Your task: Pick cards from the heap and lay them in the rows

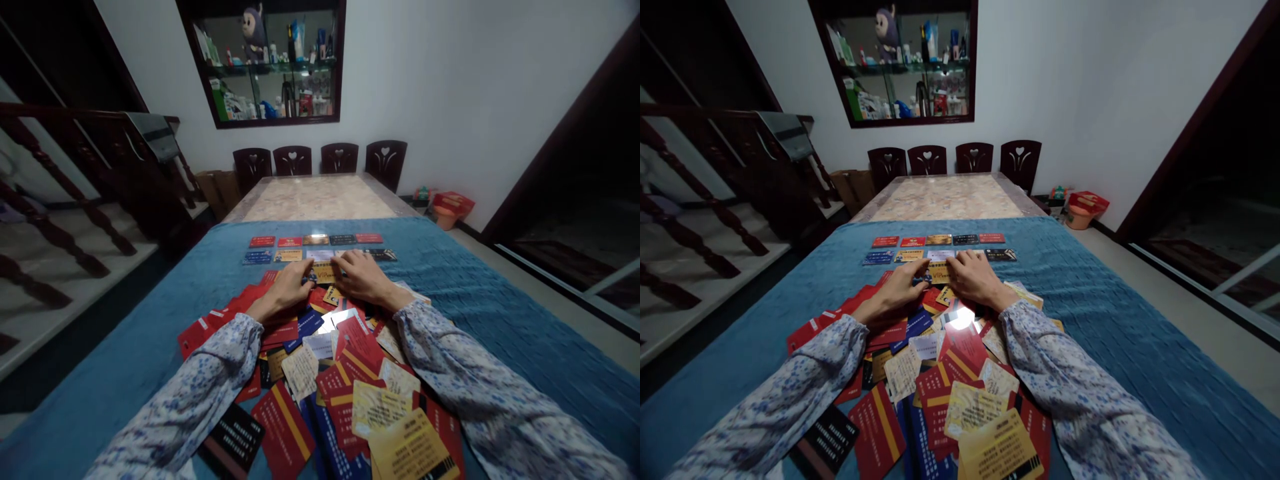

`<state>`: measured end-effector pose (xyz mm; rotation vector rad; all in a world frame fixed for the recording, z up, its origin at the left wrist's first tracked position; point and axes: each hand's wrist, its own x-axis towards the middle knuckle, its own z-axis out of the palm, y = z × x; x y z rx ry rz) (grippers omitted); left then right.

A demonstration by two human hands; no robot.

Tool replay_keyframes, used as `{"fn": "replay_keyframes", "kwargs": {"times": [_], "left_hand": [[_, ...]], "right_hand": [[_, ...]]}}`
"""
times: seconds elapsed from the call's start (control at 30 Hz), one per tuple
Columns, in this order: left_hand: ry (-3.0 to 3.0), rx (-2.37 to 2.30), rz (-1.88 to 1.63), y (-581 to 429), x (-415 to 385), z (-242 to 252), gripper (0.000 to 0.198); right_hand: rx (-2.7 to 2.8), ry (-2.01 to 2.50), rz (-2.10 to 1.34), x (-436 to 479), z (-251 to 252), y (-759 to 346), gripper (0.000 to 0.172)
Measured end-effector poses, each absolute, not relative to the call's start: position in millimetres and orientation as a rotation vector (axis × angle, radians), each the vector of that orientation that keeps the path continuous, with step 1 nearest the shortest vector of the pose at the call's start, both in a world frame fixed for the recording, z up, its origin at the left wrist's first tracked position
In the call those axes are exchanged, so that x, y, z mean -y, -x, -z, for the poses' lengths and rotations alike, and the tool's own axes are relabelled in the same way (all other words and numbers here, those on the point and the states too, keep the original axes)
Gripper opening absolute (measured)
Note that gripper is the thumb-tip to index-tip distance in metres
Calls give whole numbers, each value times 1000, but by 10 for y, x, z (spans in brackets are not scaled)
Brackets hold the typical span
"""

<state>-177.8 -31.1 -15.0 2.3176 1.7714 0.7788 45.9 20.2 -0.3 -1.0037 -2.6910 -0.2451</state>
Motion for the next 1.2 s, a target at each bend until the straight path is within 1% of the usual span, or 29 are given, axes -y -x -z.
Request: {"fn": "replay_keyframes", "kwargs": {"times": [0.1,0.27,0.33,0.47,0.57,0.7,0.9,1.03,1.2], "left_hand": [[-2400,-1743,-759,1811,296,171,52],[-2459,-1717,-728,1838,279,169,50],[-2473,-1727,-692,1844,281,145,48],[-2539,-1758,-584,1863,307,29,44],[-2603,-1800,-431,1904,332,-108,39],[-2621,-1840,-291,2033,317,-250,39],[-2646,-1886,-160,2316,161,-326,35],[-2610,-1953,-59,2463,44,-385,35],[-2550,-1996,79,2600,-95,-400,35]], "right_hand": [[2698,1007,297,-191,-16,-460,42],[2727,1026,316,-173,-45,-461,49],[2739,1039,314,-161,-72,-452,50],[2782,1048,299,-156,-173,-411,46],[2817,1005,294,-191,-271,-351,45],[2846,946,281,-282,-370,-219,43],[2890,907,243,-431,-445,81,37],[2893,957,217,-530,-464,289,40],[2922,961,170,-698,-414,494,32]]}}
